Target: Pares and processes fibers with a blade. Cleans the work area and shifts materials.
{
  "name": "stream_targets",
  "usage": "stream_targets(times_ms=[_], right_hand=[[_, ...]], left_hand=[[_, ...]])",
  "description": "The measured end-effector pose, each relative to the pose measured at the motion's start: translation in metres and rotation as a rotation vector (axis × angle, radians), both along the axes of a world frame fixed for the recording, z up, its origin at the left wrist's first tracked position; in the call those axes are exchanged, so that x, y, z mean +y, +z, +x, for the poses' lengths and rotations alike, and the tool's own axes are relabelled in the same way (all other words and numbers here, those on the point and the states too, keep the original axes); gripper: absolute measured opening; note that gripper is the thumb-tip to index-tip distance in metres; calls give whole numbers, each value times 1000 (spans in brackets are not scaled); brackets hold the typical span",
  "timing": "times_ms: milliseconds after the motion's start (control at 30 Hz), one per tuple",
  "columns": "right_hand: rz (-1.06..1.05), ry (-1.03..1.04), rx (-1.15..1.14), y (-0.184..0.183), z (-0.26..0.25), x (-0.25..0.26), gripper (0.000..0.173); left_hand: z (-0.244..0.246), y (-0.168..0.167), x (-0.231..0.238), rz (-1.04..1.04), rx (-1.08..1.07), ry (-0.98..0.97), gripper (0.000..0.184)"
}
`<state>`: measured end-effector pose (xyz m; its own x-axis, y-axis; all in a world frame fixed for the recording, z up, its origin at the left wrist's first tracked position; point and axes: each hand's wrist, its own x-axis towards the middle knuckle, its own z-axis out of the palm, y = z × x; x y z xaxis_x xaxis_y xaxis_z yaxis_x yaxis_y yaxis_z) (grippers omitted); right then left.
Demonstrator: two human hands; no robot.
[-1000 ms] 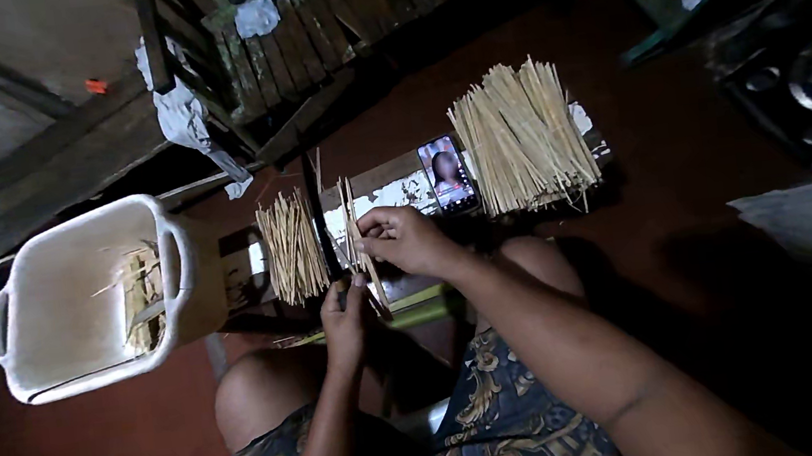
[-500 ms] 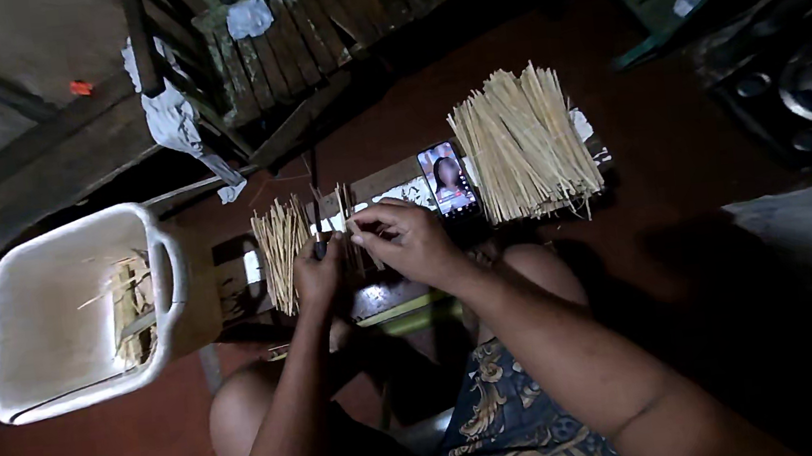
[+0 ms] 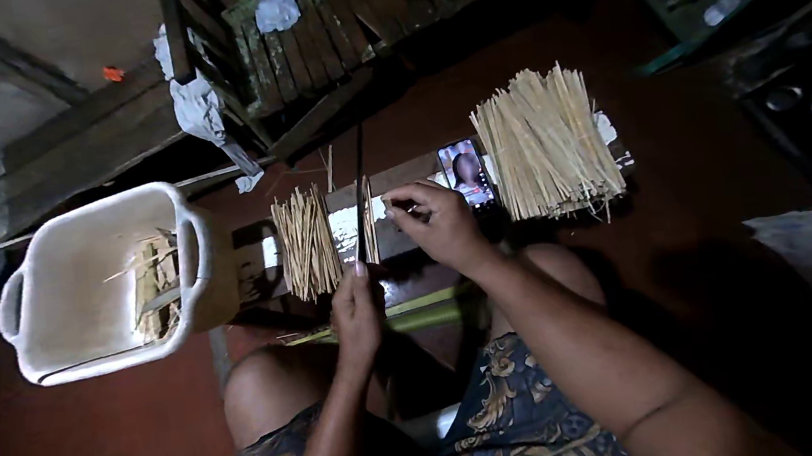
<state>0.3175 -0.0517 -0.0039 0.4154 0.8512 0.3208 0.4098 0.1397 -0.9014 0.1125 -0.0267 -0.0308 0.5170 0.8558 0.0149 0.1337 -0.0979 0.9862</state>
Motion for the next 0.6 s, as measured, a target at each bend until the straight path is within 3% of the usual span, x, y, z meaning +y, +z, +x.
stream_targets(times_ms=[333,600], right_hand=[[-3,-6,-19,-1,-2,-2,13],[4,4,-10,-2,0,-4,13]], left_hand=[[8,17,-19,75,-60,-40,42],[10,16,-20,55,13,-33,43]])
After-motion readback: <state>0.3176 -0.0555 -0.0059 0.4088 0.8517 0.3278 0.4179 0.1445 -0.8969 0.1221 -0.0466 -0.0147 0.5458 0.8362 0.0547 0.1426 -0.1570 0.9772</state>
